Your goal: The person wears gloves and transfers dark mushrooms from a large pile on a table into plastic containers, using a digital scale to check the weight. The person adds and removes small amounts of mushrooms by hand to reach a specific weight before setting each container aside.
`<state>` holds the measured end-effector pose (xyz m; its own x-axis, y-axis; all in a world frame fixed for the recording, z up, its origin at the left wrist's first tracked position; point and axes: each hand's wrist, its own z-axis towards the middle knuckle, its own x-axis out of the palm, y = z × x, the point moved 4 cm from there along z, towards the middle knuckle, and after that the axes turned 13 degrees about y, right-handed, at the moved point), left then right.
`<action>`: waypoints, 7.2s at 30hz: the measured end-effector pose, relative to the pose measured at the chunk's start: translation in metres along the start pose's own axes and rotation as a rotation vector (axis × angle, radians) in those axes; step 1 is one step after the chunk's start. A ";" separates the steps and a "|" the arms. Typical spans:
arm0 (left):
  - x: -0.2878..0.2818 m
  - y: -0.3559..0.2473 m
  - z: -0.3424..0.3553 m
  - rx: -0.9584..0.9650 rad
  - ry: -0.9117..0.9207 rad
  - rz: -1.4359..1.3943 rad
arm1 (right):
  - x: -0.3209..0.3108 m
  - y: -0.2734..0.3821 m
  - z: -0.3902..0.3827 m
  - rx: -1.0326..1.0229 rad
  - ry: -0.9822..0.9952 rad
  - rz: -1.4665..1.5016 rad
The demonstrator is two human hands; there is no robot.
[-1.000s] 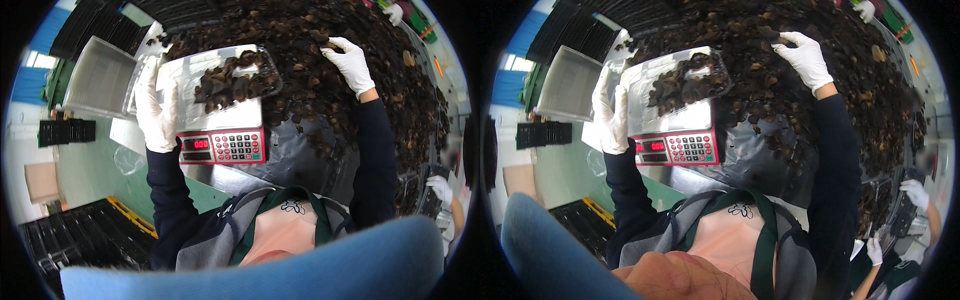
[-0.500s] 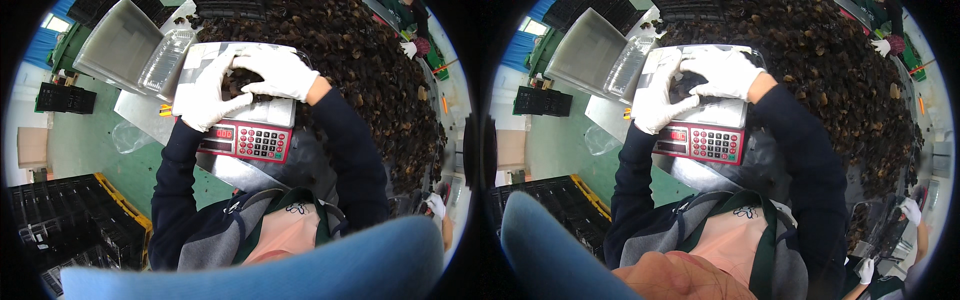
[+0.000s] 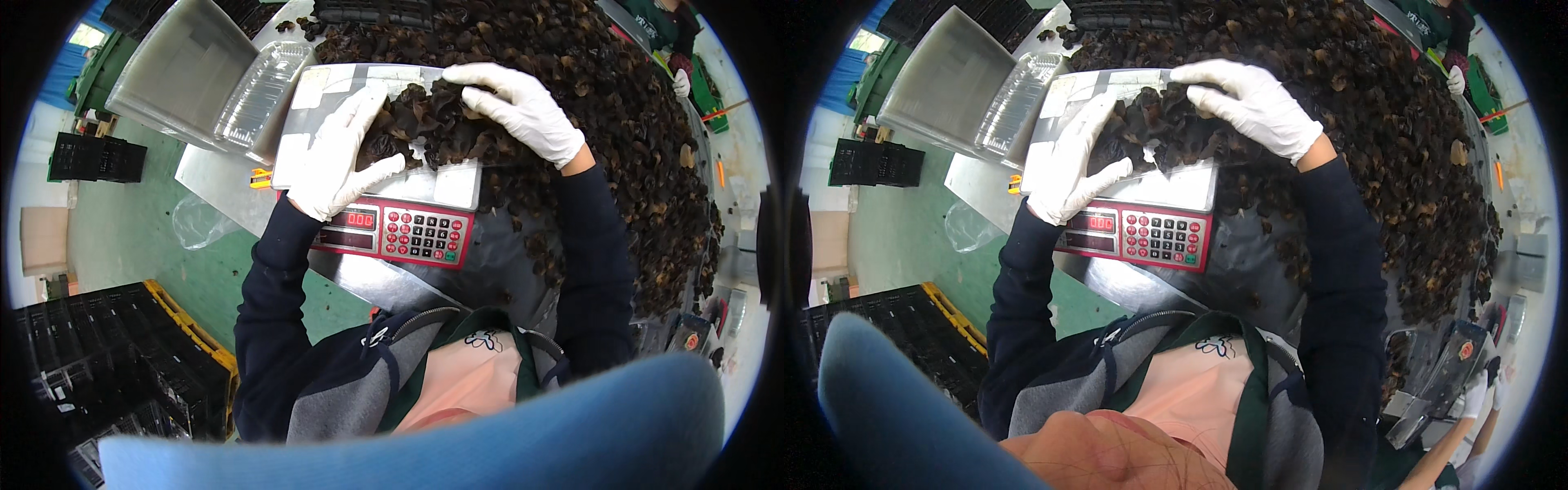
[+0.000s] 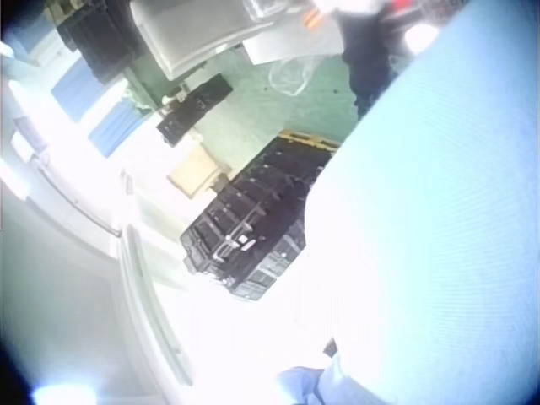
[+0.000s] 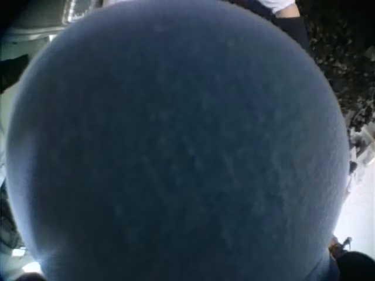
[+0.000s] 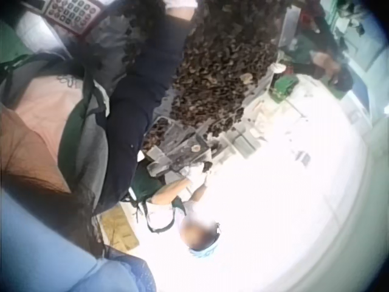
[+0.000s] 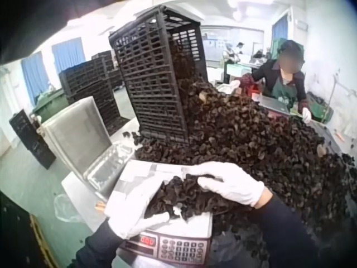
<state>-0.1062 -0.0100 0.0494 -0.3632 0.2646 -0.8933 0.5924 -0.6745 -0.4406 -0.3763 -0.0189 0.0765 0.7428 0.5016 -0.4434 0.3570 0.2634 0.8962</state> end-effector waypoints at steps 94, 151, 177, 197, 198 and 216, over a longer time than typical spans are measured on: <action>-0.064 0.069 -0.043 -0.303 0.004 -0.807 | -0.002 -0.044 -0.133 0.444 -0.423 -0.051; -0.024 0.018 0.073 0.032 -0.203 -0.422 | 0.267 -0.072 -0.694 0.497 -2.113 0.522; 0.115 -0.047 0.027 0.001 0.164 -0.097 | 0.172 -0.038 -0.479 0.871 -1.083 -0.664; 0.153 -0.047 0.059 -0.201 0.251 0.075 | -0.024 -0.068 -0.764 1.401 -1.181 -0.382; 0.153 -0.047 0.058 -0.210 0.256 0.082 | -0.031 -0.076 -0.770 1.398 -1.175 -0.376; 0.154 -0.044 0.065 -0.252 0.278 0.115 | -0.028 -0.134 -0.802 1.396 -0.999 -0.051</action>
<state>-0.2348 0.0154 -0.0630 -0.0960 0.3973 -0.9126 0.7881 -0.5297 -0.3135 -0.8993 0.5922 -0.0443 0.5605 -0.2951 -0.7738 0.1720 -0.8725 0.4574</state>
